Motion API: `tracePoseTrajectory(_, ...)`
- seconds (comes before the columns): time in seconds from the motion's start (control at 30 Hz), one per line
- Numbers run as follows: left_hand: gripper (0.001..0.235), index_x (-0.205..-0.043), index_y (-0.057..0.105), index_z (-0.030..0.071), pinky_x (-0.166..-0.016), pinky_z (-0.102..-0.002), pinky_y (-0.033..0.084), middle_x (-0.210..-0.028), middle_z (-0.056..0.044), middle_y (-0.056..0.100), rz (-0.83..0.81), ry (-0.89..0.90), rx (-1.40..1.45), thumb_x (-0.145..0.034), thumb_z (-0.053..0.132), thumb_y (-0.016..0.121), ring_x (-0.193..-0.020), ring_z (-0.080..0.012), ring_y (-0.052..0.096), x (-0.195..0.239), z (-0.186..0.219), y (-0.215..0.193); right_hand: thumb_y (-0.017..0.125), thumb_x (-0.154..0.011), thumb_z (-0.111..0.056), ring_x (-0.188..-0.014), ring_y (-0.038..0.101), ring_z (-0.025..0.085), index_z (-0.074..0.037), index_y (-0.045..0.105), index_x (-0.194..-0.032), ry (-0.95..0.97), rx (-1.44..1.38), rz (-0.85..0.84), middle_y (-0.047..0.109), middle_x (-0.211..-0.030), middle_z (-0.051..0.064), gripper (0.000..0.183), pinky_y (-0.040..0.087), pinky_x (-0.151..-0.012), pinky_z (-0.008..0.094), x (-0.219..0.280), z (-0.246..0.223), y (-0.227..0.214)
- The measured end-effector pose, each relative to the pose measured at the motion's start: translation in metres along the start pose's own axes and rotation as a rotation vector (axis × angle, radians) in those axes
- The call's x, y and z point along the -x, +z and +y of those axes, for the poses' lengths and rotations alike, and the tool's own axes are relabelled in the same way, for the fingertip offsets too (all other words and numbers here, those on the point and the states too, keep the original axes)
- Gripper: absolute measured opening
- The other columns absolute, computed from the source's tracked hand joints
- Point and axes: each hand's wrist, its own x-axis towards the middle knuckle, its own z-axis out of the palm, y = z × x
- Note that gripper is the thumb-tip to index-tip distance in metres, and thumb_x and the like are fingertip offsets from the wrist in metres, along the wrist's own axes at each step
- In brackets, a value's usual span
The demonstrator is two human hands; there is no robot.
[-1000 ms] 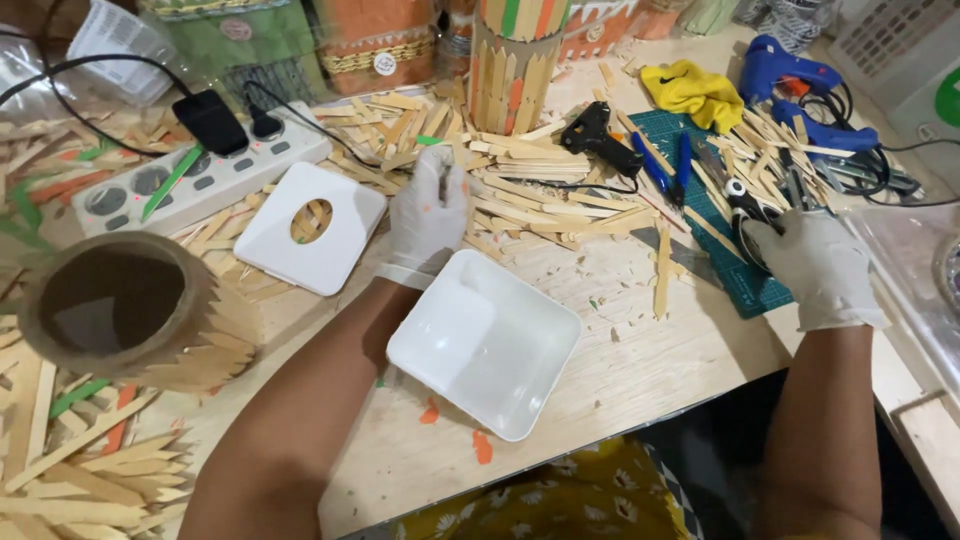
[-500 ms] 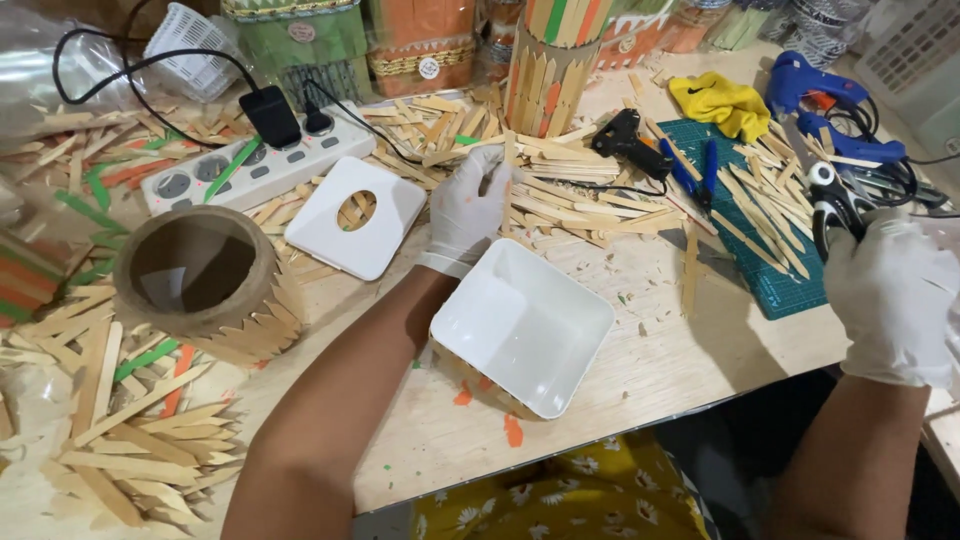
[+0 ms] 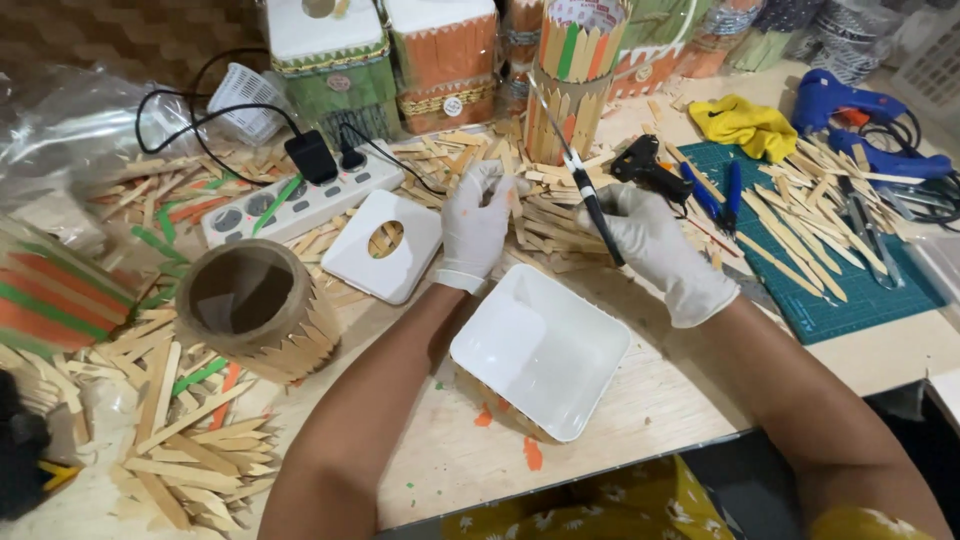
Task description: The person assembles a small white box by cutting wooden sticks with scissors and attaching them to the box edges using a hot glue gun. The person repeatedly trims sticks to size and glues them around the box perimeter.
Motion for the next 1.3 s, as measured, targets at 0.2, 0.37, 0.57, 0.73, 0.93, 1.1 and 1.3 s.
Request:
tracePoseTrajectory(0.2, 0.028, -0.118, 0.074, 0.006, -0.093, -0.044, 0.059, -0.109, -0.018, 0.077, -0.169, -0.023, 0.365, -0.090, 0.012, 0.077, -0.107, -0.0143, 0.065, -0.002, 0.025, -0.003, 0.063, -0.097, -0.055, -0.101, 0.066, 0.043, -0.006, 0.057, -0.122, -0.114, 0.186, -0.181, 0.066, -0.099, 0.028, 0.056, 0.046, -0.082, 0.054, -0.004, 0.020, -0.001)
tracePoseTrajectory(0.37, 0.026, -0.115, 0.077, 0.011, -0.091, -0.038, 0.061, -0.106, -0.015, 0.078, -0.278, 0.029, 0.313, -0.089, 0.012, 0.080, -0.105, -0.0126, 0.069, 0.007, 0.044, -0.006, 0.065, -0.096, -0.052, -0.111, 0.065, 0.045, -0.008, 0.058, -0.125, -0.156, 0.124, -0.145, 0.068, -0.106, 0.025, 0.053, 0.049, -0.097, 0.053, -0.008, 0.037, 0.001)
tracePoseTrajectory(0.57, 0.026, -0.117, 0.077, 0.009, -0.092, -0.038, 0.060, -0.109, -0.016, 0.078, -0.284, 0.048, 0.252, -0.091, 0.012, 0.079, -0.107, -0.0142, 0.068, 0.011, 0.052, -0.009, 0.062, -0.097, -0.054, -0.093, 0.068, 0.027, -0.010, 0.063, -0.104, -0.283, 0.036, -0.201, 0.070, -0.088, 0.012, 0.044, 0.051, -0.089, 0.043, 0.000, 0.035, -0.007)
tracePoseTrajectory(0.73, 0.026, -0.116, 0.077, 0.010, -0.092, -0.039, 0.061, -0.108, -0.016, 0.078, -0.293, 0.016, 0.165, -0.090, 0.013, 0.080, -0.105, -0.0193, 0.073, 0.007, 0.034, -0.001, 0.059, -0.100, -0.050, -0.085, 0.068, 0.028, -0.009, 0.061, -0.097, -0.303, 0.047, -0.231, 0.068, -0.082, 0.013, 0.042, 0.052, -0.085, 0.045, 0.003, 0.042, -0.007)
tracePoseTrajectory(0.93, 0.027, -0.115, 0.078, 0.010, -0.092, -0.039, 0.061, -0.109, -0.017, 0.078, -0.254, -0.020, 0.173, -0.088, 0.012, 0.081, -0.106, -0.0213, 0.073, 0.016, 0.041, 0.006, 0.057, -0.099, -0.056, -0.084, 0.067, 0.026, -0.010, 0.061, -0.096, -0.324, 0.080, -0.222, 0.068, -0.081, 0.011, 0.046, 0.052, -0.083, 0.043, 0.004, 0.039, -0.009)
tracePoseTrajectory(1.1, 0.027, -0.114, 0.079, 0.011, -0.092, -0.038, 0.060, -0.108, -0.017, 0.078, -0.236, -0.045, 0.144, -0.087, 0.013, 0.081, -0.104, -0.0181, 0.073, 0.015, 0.035, 0.007, 0.056, -0.101, -0.052, -0.082, 0.064, 0.024, -0.009, 0.060, -0.098, -0.324, 0.081, -0.238, 0.066, -0.081, 0.013, 0.043, 0.052, -0.082, 0.044, 0.003, 0.039, -0.010)
tracePoseTrajectory(1.3, 0.028, -0.114, 0.079, 0.012, -0.090, -0.038, 0.061, -0.106, -0.016, 0.078, -0.221, -0.050, 0.091, -0.086, 0.017, 0.082, -0.102, -0.0227, 0.075, 0.012, 0.021, 0.012, 0.059, -0.102, -0.046, -0.085, 0.064, 0.023, -0.007, 0.060, -0.098, -0.337, 0.066, -0.237, 0.066, -0.082, 0.013, 0.039, 0.052, -0.081, 0.044, 0.004, 0.044, -0.006)
